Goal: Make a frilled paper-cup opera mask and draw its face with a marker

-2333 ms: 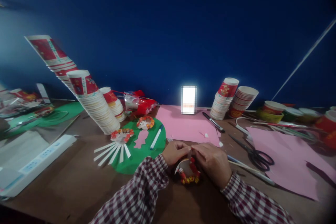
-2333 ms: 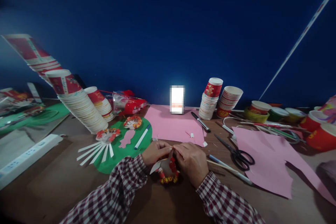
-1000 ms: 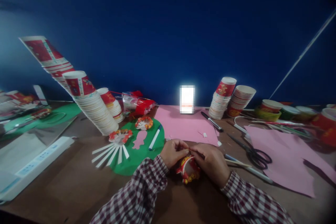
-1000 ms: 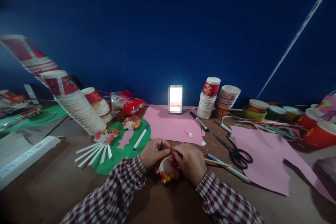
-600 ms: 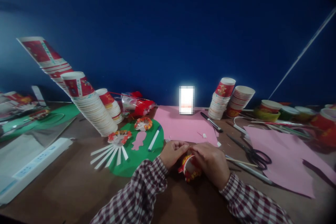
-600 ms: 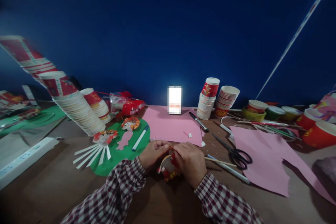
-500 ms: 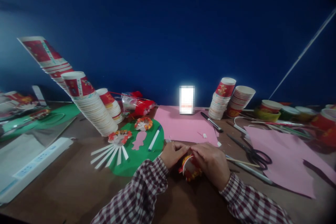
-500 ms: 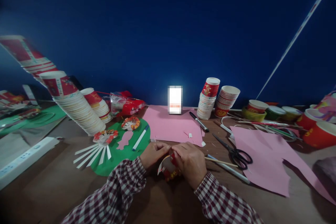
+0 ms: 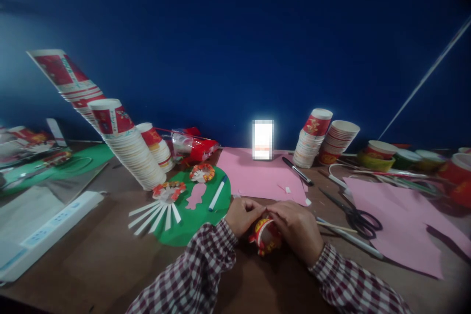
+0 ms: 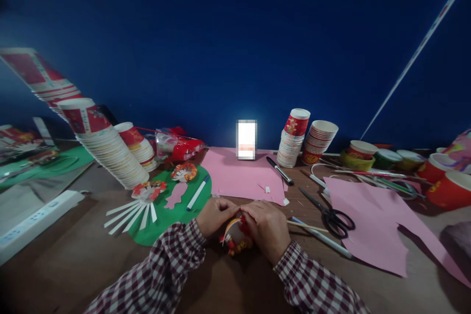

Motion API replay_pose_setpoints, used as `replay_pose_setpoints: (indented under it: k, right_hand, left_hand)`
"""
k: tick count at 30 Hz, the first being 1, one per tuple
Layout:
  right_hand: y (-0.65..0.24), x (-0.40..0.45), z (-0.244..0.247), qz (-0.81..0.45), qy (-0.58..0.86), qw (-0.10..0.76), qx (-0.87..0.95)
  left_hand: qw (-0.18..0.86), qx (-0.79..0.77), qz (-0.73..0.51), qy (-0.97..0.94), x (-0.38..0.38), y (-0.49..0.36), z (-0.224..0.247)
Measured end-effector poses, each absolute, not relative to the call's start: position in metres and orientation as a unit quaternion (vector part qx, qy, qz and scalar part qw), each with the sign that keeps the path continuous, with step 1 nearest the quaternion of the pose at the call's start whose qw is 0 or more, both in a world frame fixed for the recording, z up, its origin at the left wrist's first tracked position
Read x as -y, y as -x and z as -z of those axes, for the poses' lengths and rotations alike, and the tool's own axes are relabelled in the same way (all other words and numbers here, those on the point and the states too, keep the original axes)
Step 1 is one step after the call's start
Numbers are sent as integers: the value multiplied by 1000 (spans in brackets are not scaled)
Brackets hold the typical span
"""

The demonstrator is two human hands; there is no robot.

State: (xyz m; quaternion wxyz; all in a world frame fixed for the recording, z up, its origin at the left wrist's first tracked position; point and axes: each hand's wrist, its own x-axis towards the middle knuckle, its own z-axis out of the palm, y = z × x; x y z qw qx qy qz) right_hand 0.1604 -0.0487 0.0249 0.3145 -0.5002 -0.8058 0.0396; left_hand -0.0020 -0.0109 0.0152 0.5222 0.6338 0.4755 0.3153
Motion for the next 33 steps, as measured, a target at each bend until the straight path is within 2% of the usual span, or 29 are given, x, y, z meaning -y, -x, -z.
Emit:
replay_pose_setpoints:
  k: [9, 16, 22, 27, 33]
  right_hand:
    - [-170, 43, -23, -126, 458, 321, 819]
    - [-169, 44, -25, -140, 485, 309, 806]
    - [-167, 45, -27, -201, 498, 311, 784]
    - [-167, 44, -27, -255, 486, 323, 771]
    - [-161, 47, -28, -245, 492, 328, 768]
  left_hand:
    - [558, -477, -321, -598, 12, 1, -15]
    - [571, -481, -315, -586, 12, 2, -9]
    - [585, -474, -331, -568, 10, 2, -5]
    - [637, -456, -324, -531, 8, 3, -5]
    - [667, -452, -313, -502, 6, 5, -5]
